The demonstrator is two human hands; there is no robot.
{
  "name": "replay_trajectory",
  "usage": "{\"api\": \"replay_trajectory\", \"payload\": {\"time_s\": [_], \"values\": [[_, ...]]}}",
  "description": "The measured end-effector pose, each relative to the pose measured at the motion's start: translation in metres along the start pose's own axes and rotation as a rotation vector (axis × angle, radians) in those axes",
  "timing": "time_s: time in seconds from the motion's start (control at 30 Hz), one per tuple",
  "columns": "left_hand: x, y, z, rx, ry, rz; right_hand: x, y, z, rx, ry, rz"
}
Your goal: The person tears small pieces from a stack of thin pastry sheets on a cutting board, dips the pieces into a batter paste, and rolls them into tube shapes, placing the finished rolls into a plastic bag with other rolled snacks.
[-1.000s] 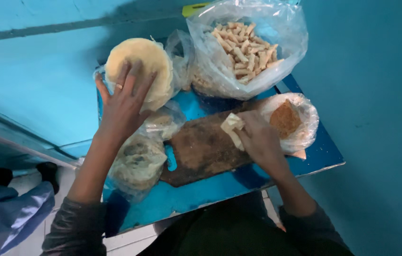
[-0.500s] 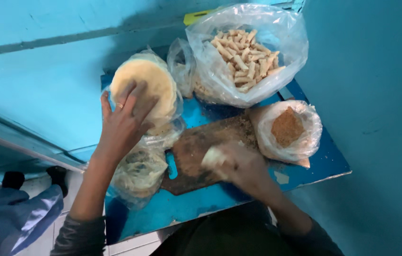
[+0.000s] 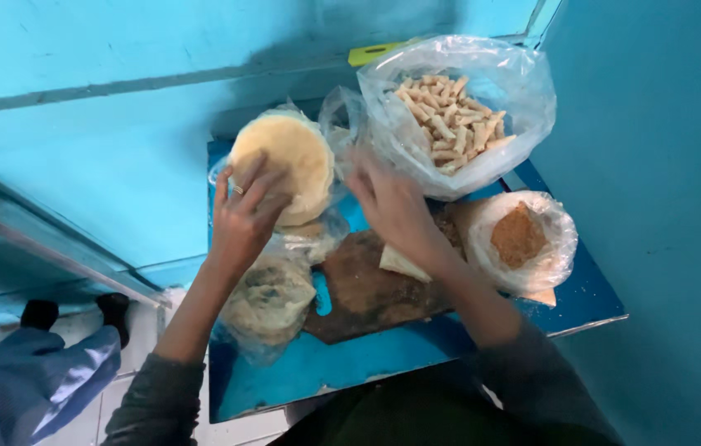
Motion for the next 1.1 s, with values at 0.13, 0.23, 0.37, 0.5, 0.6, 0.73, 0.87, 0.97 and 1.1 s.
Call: {"api": "replay_trajectory", "payload": {"time_s": [0.13,0.23,0.37,0.5,0.6,0.73,0.87,0.97,1.1], "values": [[-0.013,0.001,-0.023,-0.159,-0.009,0.069,0.055,0.060,0.051,0.251,0.450,-0.191],[-0.018,-0.008,-0.037,-0.326,-0.092,0.146,0.072,0.056,0.074,0.257,0.273,-0.214],[0.020,-0.030,-0.068,-0.852,-0.454,0.020,0.099,0.054,0.078,0.343,0.560,-0.254],[0.035,-0.026,-0.092,-1.137,-0.407,-0.219,0.102,0.077,0.072,0.475,0.708,-0.142],[0.013,0.022,-0.103,-0.962,-0.478,-0.116,0.096,0.106,0.064,0.617,0.925,-0.188],[0.016,0.045,-0.128,-1.486,-0.647,-0.234,0.082,0.144,0.056,0.719,1.108,-0.164],[0.013,0.057,-0.124,-1.088,-1.073,0.119,0.093,0.149,0.047,0.603,1.360,-0.271],[0.001,0.048,-0.101,-0.558,-0.559,0.135,0.109,0.138,0.034,0.377,1.319,-0.392],[0.021,0.027,-0.105,-0.568,-0.630,0.099,0.122,0.130,0.021,0.124,0.963,-0.380]]}}
Point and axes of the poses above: each hand's wrist, its own y-axis towards the middle knuckle, its own x-axis out of the palm, z = x × y, the point moved 7 cm from there along y, towards the middle knuckle, and after that the axes turned 3 degrees about -z, right-handed, at the moved point
